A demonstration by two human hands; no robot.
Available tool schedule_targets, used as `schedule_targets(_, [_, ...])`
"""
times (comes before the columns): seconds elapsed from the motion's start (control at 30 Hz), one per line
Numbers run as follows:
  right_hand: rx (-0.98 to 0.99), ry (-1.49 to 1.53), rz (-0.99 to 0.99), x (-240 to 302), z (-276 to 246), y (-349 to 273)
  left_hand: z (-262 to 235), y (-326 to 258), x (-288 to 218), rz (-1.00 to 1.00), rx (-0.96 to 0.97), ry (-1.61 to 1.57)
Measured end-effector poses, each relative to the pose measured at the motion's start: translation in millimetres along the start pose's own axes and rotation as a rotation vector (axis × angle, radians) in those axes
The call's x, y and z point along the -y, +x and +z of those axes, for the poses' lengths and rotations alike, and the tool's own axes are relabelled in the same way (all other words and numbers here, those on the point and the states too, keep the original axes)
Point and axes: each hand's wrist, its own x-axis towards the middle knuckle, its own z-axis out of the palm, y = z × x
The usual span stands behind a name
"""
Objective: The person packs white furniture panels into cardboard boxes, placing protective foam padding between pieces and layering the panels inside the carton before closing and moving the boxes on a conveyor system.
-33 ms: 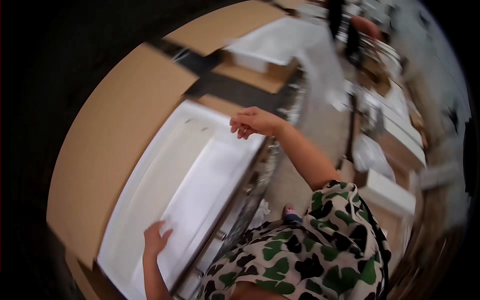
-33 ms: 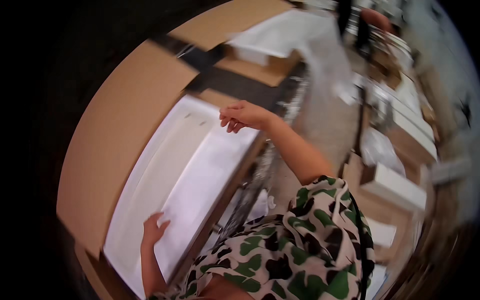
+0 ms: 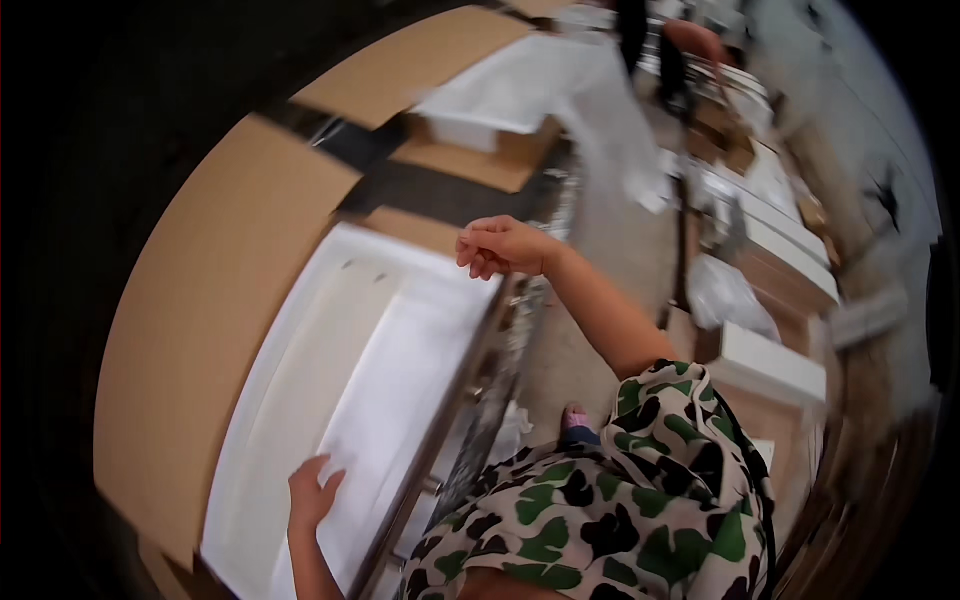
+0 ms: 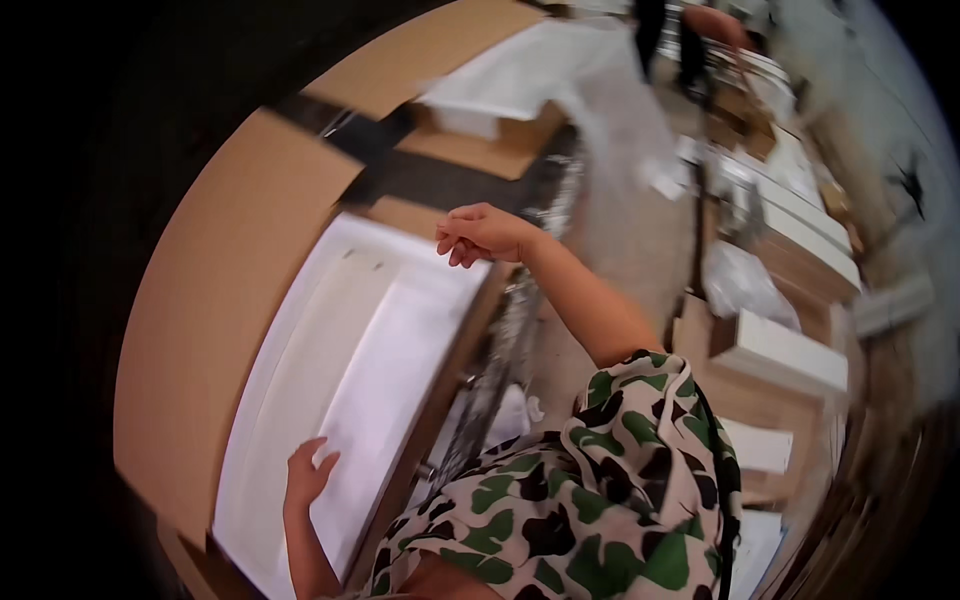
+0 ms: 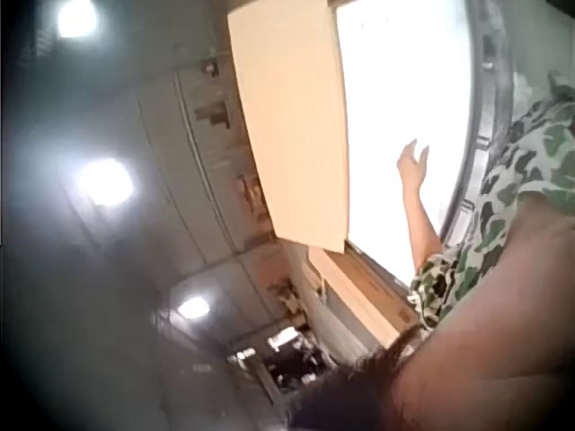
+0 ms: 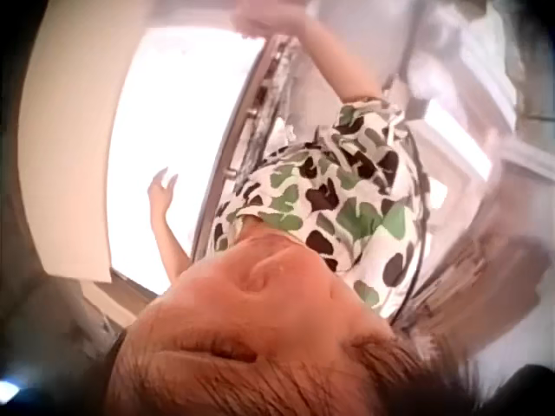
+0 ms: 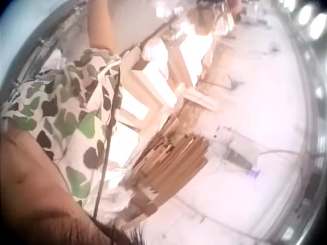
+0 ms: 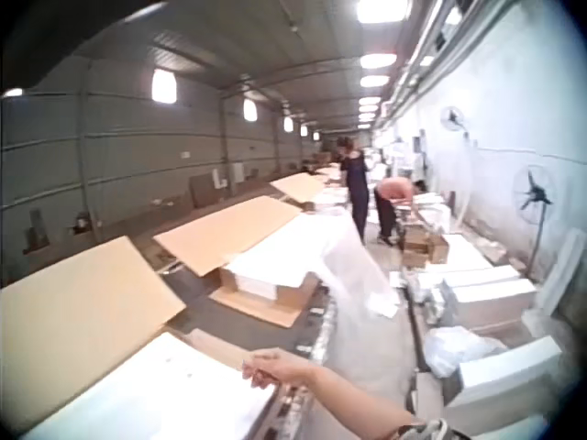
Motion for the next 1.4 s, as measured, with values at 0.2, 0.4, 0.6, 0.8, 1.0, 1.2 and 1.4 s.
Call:
schedule_targets(0.2, [-0.793,0.245,-0.114,-72,-220,-216,11,88,-200,0.151,-0.047,-0.198])
schedule_targets(0.4, [-1.675,0.743,-0.237,-266,-352,-419,95,161,-347,0.459,-0.155,-0.522])
schedule_targets(0.6, [-0.894,-0.167,1.144,-446,-311,-481,233,239,-492,0.707,0.14,-0.477])
schedule_targets(0.8, [-0.717,-0.057,1.255,-415,-350,-446,315,311,-563,0.939,0.512,-0.198])
schedule_targets(1.0, [-1.112,-0.244,0.914,-409,-487,-423,384,424,-658,1.028,0.639,-0.248])
schedule_targets(1.2, [-1.443,0.242,0.865,-314,-588,-398,456,534,-819,1.038,0.894,-0.618])
schedule_targets(1.4, [-1.647,0.735,0.508,-272,-673,-392,573,621,-944,1.061,0.733,-0.336])
